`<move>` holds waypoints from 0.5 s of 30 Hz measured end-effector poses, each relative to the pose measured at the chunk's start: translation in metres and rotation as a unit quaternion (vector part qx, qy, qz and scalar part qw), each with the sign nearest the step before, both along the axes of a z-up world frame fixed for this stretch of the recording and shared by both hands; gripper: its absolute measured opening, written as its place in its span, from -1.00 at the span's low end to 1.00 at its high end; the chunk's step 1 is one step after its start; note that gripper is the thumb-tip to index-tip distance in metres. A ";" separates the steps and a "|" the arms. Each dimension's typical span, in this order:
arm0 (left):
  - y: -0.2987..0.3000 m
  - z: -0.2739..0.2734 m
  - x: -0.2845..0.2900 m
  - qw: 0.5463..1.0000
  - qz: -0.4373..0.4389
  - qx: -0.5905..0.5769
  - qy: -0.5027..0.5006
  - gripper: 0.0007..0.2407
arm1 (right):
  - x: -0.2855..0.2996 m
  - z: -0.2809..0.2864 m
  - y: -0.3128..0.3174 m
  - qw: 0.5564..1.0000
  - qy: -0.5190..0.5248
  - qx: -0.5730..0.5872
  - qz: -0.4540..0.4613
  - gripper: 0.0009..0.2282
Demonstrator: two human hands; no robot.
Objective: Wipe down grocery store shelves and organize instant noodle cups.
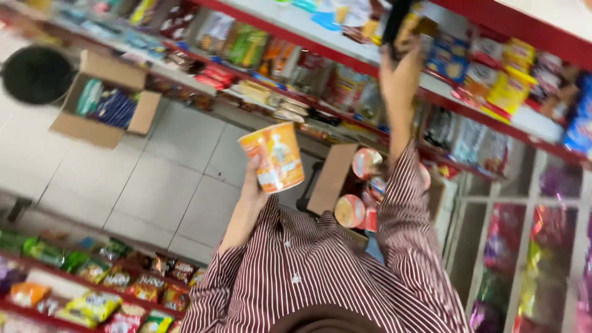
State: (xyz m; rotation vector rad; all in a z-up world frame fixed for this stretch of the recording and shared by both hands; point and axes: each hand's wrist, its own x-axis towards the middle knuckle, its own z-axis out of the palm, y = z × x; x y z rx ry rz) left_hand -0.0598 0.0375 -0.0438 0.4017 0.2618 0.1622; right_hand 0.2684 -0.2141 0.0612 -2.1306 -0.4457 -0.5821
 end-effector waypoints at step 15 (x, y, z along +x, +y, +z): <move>0.078 0.096 0.040 0.991 0.069 0.108 -0.040 -0.53 | 0.153 -0.014 -0.012 0.980 -0.021 -0.181 -0.077 -0.58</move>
